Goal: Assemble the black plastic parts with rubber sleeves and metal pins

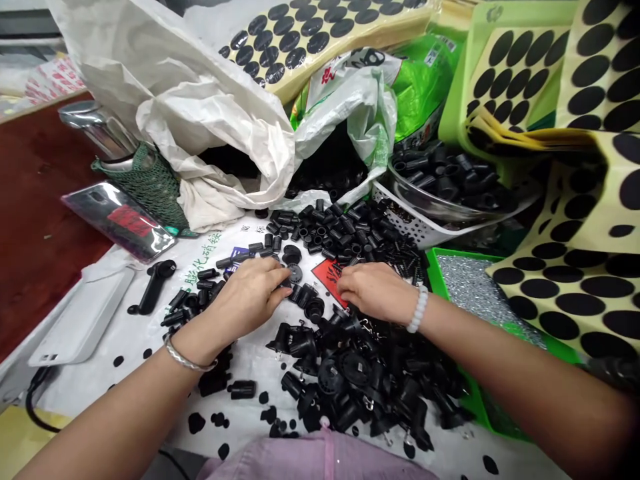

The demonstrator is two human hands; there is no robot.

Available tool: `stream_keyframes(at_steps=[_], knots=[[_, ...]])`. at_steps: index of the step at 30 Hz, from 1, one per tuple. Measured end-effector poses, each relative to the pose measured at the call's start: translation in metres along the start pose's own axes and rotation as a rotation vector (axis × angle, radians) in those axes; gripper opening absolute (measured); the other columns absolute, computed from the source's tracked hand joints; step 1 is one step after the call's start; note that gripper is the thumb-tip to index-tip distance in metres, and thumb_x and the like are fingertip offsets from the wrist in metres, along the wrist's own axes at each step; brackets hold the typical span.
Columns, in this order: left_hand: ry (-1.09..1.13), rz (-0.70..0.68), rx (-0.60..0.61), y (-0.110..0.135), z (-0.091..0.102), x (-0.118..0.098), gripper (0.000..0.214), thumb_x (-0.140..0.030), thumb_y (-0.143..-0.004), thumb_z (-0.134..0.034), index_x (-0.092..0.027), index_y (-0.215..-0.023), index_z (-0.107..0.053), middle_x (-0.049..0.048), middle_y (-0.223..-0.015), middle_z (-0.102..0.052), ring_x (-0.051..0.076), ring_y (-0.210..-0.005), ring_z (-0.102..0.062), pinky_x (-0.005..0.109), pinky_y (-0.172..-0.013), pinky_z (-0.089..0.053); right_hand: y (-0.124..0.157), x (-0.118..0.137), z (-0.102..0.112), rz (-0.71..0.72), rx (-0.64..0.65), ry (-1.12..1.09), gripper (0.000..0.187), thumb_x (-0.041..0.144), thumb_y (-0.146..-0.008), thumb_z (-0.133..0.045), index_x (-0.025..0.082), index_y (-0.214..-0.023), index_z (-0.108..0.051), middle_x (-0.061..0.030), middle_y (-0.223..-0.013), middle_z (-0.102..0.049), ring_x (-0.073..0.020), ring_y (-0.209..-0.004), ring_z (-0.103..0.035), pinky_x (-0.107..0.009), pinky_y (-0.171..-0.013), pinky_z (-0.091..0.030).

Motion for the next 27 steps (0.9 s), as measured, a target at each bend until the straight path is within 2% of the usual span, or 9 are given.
stream_keyframes(at_steps=[2,4,7,9,12,16,20,27], knots=[[0.021,-0.037,0.000,-0.002,0.000,-0.005,0.022,-0.025,-0.083,-0.054,-0.014,-0.100,-0.062,0.0104,-0.094,-0.060,0.023,-0.085,-0.058,0.036,-0.076,-0.046,0.005,-0.006,-0.001,0.000,0.005,-0.007,0.015,0.019,-0.078,-0.053,0.020,-0.073,-0.067,-0.0029,-0.080,-0.066,-0.0152,-0.076,-0.060,-0.024,-0.066,-0.040],[0.047,-0.072,0.008,-0.004,0.000,-0.009,0.023,-0.025,-0.085,-0.051,-0.014,-0.102,-0.060,0.0101,-0.094,-0.060,0.023,-0.086,-0.057,0.036,-0.076,-0.046,0.015,-0.018,0.003,-0.020,-0.018,-0.024,0.016,0.019,-0.081,-0.050,0.021,-0.080,-0.066,-0.0021,-0.085,-0.067,-0.0142,-0.079,-0.060,-0.024,-0.069,-0.041],[0.097,-0.115,0.011,-0.006,-0.002,-0.016,0.025,-0.027,-0.087,-0.046,-0.013,-0.103,-0.060,0.0107,-0.094,-0.059,0.023,-0.085,-0.056,0.036,-0.074,-0.046,0.038,-0.039,0.014,-0.074,-0.077,-0.046,0.022,0.020,-0.087,-0.043,0.022,-0.095,-0.063,-0.0001,-0.094,-0.065,-0.0099,-0.085,-0.059,-0.019,-0.074,-0.041],[0.128,-0.146,0.002,-0.009,-0.002,-0.022,0.026,-0.028,-0.088,-0.044,-0.013,-0.102,-0.060,0.0109,-0.094,-0.059,0.022,-0.084,-0.056,0.035,-0.073,-0.045,0.055,-0.050,0.020,-0.123,-0.104,-0.031,0.024,0.021,-0.089,-0.039,0.020,-0.098,-0.061,-0.0010,-0.096,-0.064,-0.0092,-0.085,-0.058,-0.019,-0.075,-0.041],[0.158,-0.196,0.003,-0.014,-0.003,-0.032,0.027,-0.028,-0.089,-0.041,-0.014,-0.102,-0.060,0.0105,-0.095,-0.059,0.022,-0.084,-0.056,0.036,-0.074,-0.045,0.078,-0.058,0.016,-0.192,-0.085,0.041,0.020,0.021,-0.086,-0.043,0.019,-0.089,-0.063,-0.0029,-0.087,-0.065,-0.0135,-0.079,-0.058,-0.024,-0.068,-0.040],[0.160,-0.216,0.017,-0.018,-0.006,-0.038,0.027,-0.028,-0.089,-0.041,-0.014,-0.101,-0.060,0.0107,-0.093,-0.059,0.023,-0.085,-0.056,0.037,-0.074,-0.045,0.094,-0.056,-0.005,-0.199,-0.022,0.140,0.015,0.016,-0.077,-0.052,0.017,-0.065,-0.060,-0.0033,-0.067,-0.062,-0.0163,-0.067,-0.054,-0.030,-0.066,-0.033],[0.109,-0.156,0.010,-0.016,-0.004,-0.028,0.026,-0.028,-0.088,-0.044,-0.014,-0.102,-0.061,0.0109,-0.095,-0.060,0.022,-0.087,-0.057,0.036,-0.076,-0.046,0.099,-0.052,-0.018,-0.143,-0.057,0.167,0.023,0.014,-0.081,-0.045,0.018,-0.061,-0.055,-0.0023,-0.064,-0.059,-0.0148,-0.065,-0.050,-0.032,-0.069,-0.028],[-0.009,0.111,-0.014,-0.001,0.016,0.018,0.028,-0.030,-0.086,-0.048,-0.014,-0.103,-0.062,0.0104,-0.095,-0.062,0.022,-0.086,-0.059,0.034,-0.079,-0.046,0.087,-0.056,-0.027,-0.099,-0.135,0.135,0.029,0.022,-0.085,-0.039,0.018,-0.059,-0.054,-0.0026,-0.062,-0.058,-0.0160,-0.062,-0.052,-0.033,-0.067,-0.026]])
Point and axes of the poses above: each hand's wrist, its own y-axis away from the middle knuckle, its own z-axis out of the back of the hand, x = y × z, the point moved 5 cm from there along -y, towards the middle knuckle
